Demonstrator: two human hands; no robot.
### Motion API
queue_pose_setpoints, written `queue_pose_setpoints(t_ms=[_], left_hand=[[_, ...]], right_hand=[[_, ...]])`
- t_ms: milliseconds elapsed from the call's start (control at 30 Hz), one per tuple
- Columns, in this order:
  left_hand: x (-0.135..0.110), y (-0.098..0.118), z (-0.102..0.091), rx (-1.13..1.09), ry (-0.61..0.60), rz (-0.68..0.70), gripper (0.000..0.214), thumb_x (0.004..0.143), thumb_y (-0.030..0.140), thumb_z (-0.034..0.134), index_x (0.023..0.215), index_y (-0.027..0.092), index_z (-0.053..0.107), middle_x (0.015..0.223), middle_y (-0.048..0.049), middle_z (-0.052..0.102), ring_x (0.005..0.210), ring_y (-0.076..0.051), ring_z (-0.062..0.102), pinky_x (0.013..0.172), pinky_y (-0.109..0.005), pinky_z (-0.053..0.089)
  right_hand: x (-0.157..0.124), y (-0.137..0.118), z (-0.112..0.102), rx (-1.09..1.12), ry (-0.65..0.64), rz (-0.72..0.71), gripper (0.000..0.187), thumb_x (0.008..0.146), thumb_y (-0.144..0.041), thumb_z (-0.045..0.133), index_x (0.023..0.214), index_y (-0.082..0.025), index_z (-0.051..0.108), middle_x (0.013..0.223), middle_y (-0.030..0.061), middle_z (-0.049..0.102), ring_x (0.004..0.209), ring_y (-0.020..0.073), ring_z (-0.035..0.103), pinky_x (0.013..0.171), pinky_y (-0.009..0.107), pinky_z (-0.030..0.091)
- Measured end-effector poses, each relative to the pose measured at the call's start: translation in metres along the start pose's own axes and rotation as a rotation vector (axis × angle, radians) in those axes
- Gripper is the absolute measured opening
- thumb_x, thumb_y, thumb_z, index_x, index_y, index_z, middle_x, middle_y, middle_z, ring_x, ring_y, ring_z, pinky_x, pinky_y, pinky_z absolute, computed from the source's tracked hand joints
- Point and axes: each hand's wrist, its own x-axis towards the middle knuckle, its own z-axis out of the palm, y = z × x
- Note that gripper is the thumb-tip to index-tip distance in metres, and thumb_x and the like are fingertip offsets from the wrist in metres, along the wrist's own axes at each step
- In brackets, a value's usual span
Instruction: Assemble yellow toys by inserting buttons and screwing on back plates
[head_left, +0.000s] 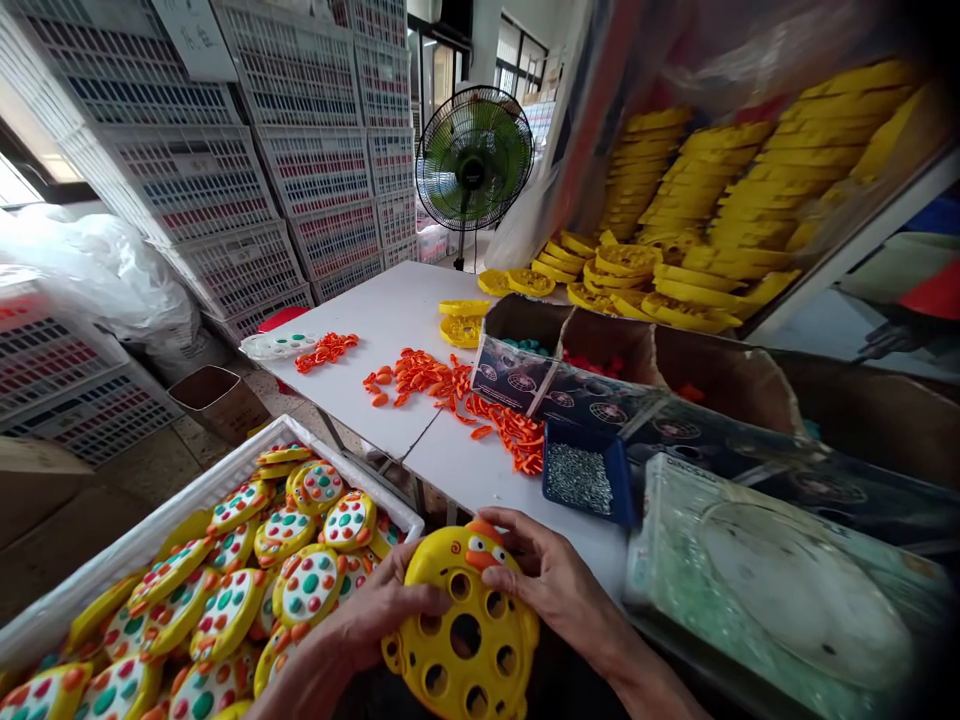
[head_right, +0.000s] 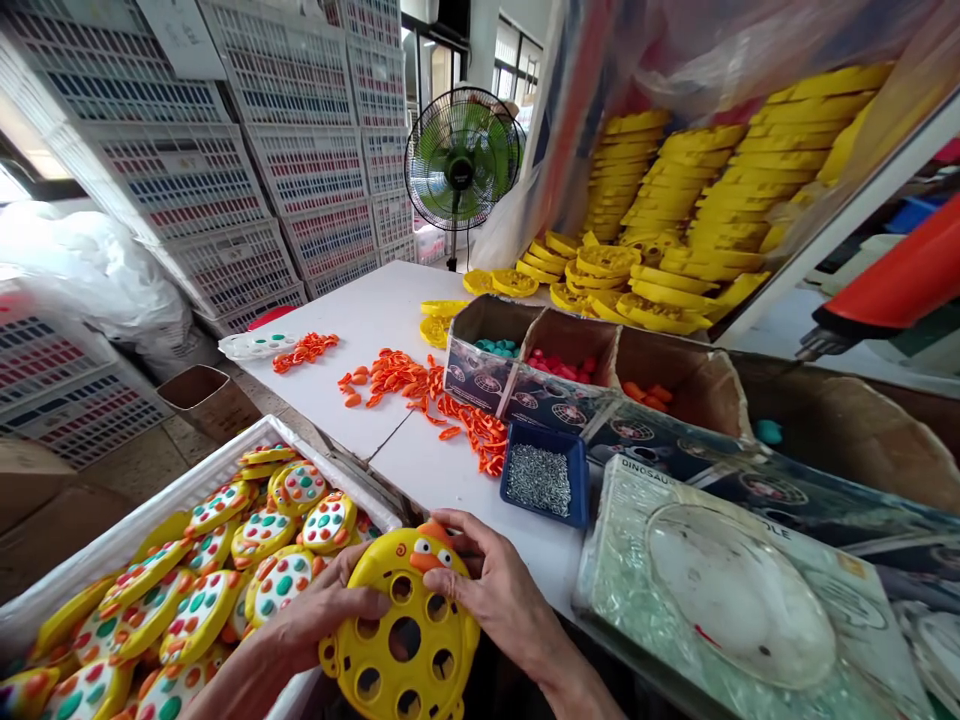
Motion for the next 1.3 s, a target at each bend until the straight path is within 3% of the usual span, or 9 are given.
queue_pose_setpoints(t_ms=[167, 300, 433, 567, 700, 933, 1200, 1300], left_hand=[[-0.001, 0.003, 0.003, -0.015, -0.063, 0.038, 0.065, 0.059, 0.014, 0.078, 0.123, 0.016, 0.067, 0.091, -0.0081, 0.080, 0.063, -0.021, 0.072, 0.059, -0.027, 0.054], [0.000, 0.002, 0.002, -0.026, 0.006, 0.002, 0.073, 0.057, 0.011, 0.078, 0.128, 0.019, 0.064, 0.091, -0.0061, 0.081, 0.065, -0.023, 0.074, 0.060, -0.029, 0.055], [0.003, 0.004, -0.001, -0.066, -0.047, 0.062, 0.055, 0.060, 0.015, 0.078, 0.115, 0.014, 0.072, 0.087, -0.0080, 0.081, 0.065, -0.020, 0.072, 0.063, -0.028, 0.055], [0.006, 0.010, -0.003, -0.109, -0.112, 0.110, 0.044, 0.065, 0.017, 0.078, 0.109, 0.014, 0.074, 0.090, -0.0102, 0.082, 0.072, -0.023, 0.075, 0.068, -0.030, 0.057], [0.009, 0.011, -0.010, -0.170, -0.132, 0.125, 0.042, 0.068, 0.021, 0.080, 0.109, 0.013, 0.073, 0.093, -0.0122, 0.082, 0.082, -0.029, 0.077, 0.070, -0.032, 0.058], [0.010, 0.010, -0.019, -0.252, -0.062, 0.089, 0.045, 0.073, 0.027, 0.080, 0.116, 0.014, 0.070, 0.112, -0.0165, 0.080, 0.103, -0.035, 0.075, 0.084, -0.040, 0.059], [0.015, 0.011, -0.033, -0.365, -0.088, 0.062, 0.052, 0.076, 0.050, 0.079, 0.107, 0.009, 0.075, 0.092, -0.0144, 0.083, 0.106, -0.037, 0.074, 0.095, -0.043, 0.056], [0.018, 0.007, -0.040, -0.433, -0.115, 0.102, 0.057, 0.074, 0.053, 0.079, 0.108, 0.008, 0.075, 0.095, -0.0145, 0.083, 0.105, -0.036, 0.074, 0.098, -0.043, 0.054]], right_hand=[[-0.002, -0.002, 0.007, 0.190, 0.053, 0.036, 0.060, 0.078, -0.048, 0.083, 0.128, -0.021, 0.065, 0.129, 0.0111, 0.071, 0.124, 0.0307, 0.064, 0.105, 0.043, 0.053], [0.001, -0.001, 0.014, 0.171, 0.108, 0.007, 0.057, 0.076, -0.047, 0.084, 0.125, -0.021, 0.068, 0.122, 0.0101, 0.074, 0.118, 0.0299, 0.067, 0.103, 0.041, 0.054], [0.004, -0.004, 0.017, 0.309, 0.082, 0.062, 0.055, 0.079, -0.049, 0.082, 0.125, -0.023, 0.068, 0.128, 0.0090, 0.072, 0.120, 0.0291, 0.067, 0.103, 0.040, 0.054], [0.001, -0.008, 0.018, 0.470, 0.049, 0.084, 0.051, 0.087, -0.049, 0.075, 0.132, -0.027, 0.066, 0.141, 0.0069, 0.066, 0.133, 0.0269, 0.059, 0.113, 0.040, 0.047], [-0.003, -0.006, 0.021, 0.469, 0.047, 0.060, 0.053, 0.088, -0.050, 0.073, 0.135, -0.028, 0.065, 0.142, 0.0074, 0.065, 0.136, 0.0282, 0.056, 0.117, 0.042, 0.043], [-0.005, -0.005, 0.029, 0.380, 0.124, 0.060, 0.058, 0.086, -0.056, 0.072, 0.135, -0.027, 0.064, 0.140, 0.0069, 0.067, 0.133, 0.0286, 0.059, 0.111, 0.040, 0.049], [0.006, 0.010, 0.035, 0.372, 0.178, 0.046, 0.055, 0.086, -0.051, 0.074, 0.135, -0.028, 0.063, 0.137, 0.0072, 0.069, 0.123, 0.0305, 0.066, 0.098, 0.040, 0.057], [0.011, 0.018, 0.039, 0.396, 0.211, 0.045, 0.057, 0.086, -0.051, 0.074, 0.136, -0.028, 0.061, 0.140, 0.0074, 0.066, 0.124, 0.0315, 0.065, 0.098, 0.041, 0.058]])
